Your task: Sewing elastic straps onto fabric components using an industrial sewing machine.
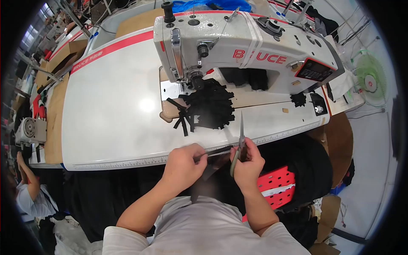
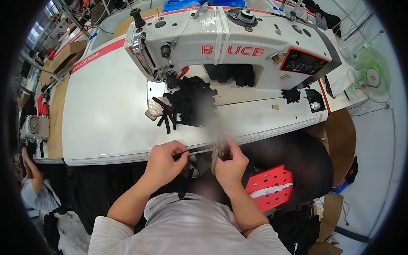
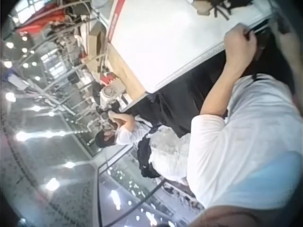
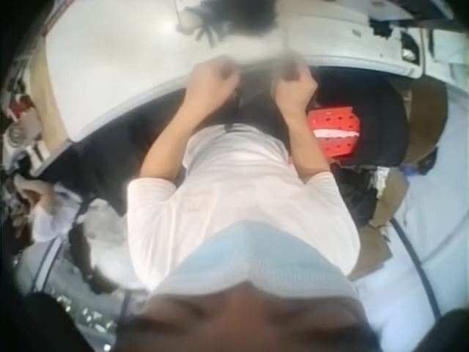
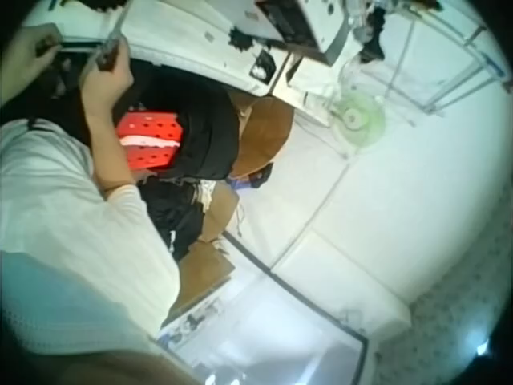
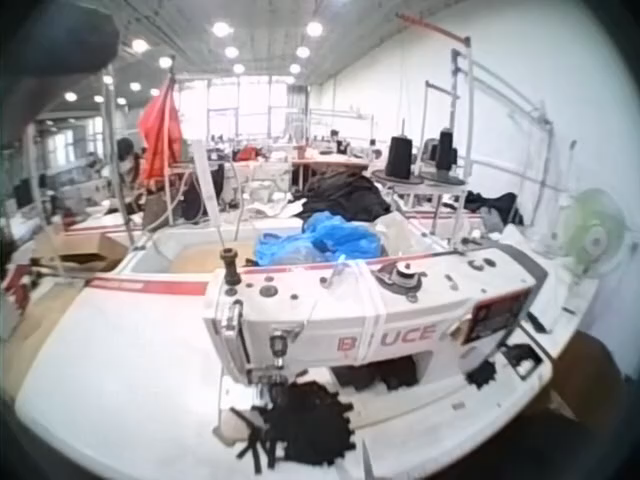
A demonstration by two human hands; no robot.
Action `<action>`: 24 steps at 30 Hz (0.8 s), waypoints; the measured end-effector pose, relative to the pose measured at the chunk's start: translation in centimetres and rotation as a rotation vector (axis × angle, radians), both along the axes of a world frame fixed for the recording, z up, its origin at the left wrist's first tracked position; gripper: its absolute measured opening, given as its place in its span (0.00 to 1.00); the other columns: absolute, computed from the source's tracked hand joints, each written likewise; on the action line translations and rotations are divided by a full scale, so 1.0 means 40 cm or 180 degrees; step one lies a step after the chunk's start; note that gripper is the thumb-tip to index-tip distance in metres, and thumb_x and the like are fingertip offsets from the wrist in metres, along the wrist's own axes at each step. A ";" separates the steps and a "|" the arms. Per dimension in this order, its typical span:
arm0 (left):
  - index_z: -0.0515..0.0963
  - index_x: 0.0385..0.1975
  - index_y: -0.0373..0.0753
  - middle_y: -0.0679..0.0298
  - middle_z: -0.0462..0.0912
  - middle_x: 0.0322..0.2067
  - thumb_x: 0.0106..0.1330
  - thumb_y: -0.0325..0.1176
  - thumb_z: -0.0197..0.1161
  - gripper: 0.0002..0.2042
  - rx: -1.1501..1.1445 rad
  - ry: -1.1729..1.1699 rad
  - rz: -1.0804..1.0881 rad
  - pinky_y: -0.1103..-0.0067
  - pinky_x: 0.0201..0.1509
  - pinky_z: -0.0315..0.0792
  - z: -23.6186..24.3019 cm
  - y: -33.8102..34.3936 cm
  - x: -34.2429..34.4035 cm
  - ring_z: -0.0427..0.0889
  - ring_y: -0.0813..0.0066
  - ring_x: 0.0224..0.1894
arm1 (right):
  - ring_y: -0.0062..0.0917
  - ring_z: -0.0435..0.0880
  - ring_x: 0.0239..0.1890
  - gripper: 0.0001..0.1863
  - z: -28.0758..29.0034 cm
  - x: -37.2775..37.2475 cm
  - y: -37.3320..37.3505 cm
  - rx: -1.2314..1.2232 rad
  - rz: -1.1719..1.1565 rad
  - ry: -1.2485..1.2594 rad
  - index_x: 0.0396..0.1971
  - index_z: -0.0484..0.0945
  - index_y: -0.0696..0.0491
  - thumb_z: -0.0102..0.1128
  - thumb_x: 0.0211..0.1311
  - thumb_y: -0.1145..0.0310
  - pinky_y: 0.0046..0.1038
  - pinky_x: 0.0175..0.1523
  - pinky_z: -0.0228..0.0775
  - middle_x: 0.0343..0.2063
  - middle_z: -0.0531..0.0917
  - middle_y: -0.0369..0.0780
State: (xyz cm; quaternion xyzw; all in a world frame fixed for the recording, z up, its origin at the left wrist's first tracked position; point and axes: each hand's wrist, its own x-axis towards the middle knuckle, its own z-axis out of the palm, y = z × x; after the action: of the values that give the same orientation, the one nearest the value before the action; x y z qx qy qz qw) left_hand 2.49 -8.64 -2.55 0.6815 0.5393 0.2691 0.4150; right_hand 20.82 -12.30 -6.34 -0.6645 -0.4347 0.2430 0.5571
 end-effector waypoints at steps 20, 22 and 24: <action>0.80 0.30 0.32 0.64 0.82 0.24 0.61 0.25 0.63 0.03 -0.0495 -0.0791 -0.0099 0.82 0.30 0.72 0.053 0.131 0.008 0.79 0.81 0.25 | 0.13 0.78 0.33 0.22 0.063 0.021 0.056 0.0274 0.0204 -0.0136 0.53 0.74 0.62 0.68 0.57 0.78 0.18 0.41 0.73 0.31 0.81 0.34; 0.79 0.32 0.32 0.66 0.81 0.24 0.63 0.24 0.63 0.03 -0.0741 -0.1255 -0.0007 0.85 0.26 0.69 0.090 0.199 0.017 0.75 0.85 0.22 | 0.13 0.77 0.31 0.23 0.133 0.024 0.058 0.0173 0.0449 -0.0016 0.54 0.73 0.61 0.67 0.59 0.78 0.18 0.39 0.71 0.30 0.79 0.33; 0.79 0.32 0.32 0.66 0.81 0.24 0.63 0.25 0.63 0.03 -0.0897 -0.1202 0.0140 0.86 0.26 0.68 0.108 0.233 0.014 0.75 0.85 0.22 | 0.12 0.68 0.25 0.18 0.166 0.031 0.048 -0.0093 0.1094 0.0299 0.49 0.72 0.59 0.66 0.61 0.72 0.19 0.31 0.64 0.23 0.74 0.31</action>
State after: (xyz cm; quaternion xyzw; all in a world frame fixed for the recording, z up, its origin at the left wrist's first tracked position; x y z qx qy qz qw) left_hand 3.04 0.68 1.77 0.5425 0.4991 0.3228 0.5936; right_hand 22.08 -10.39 0.28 -0.5764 -0.5118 0.3717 0.5174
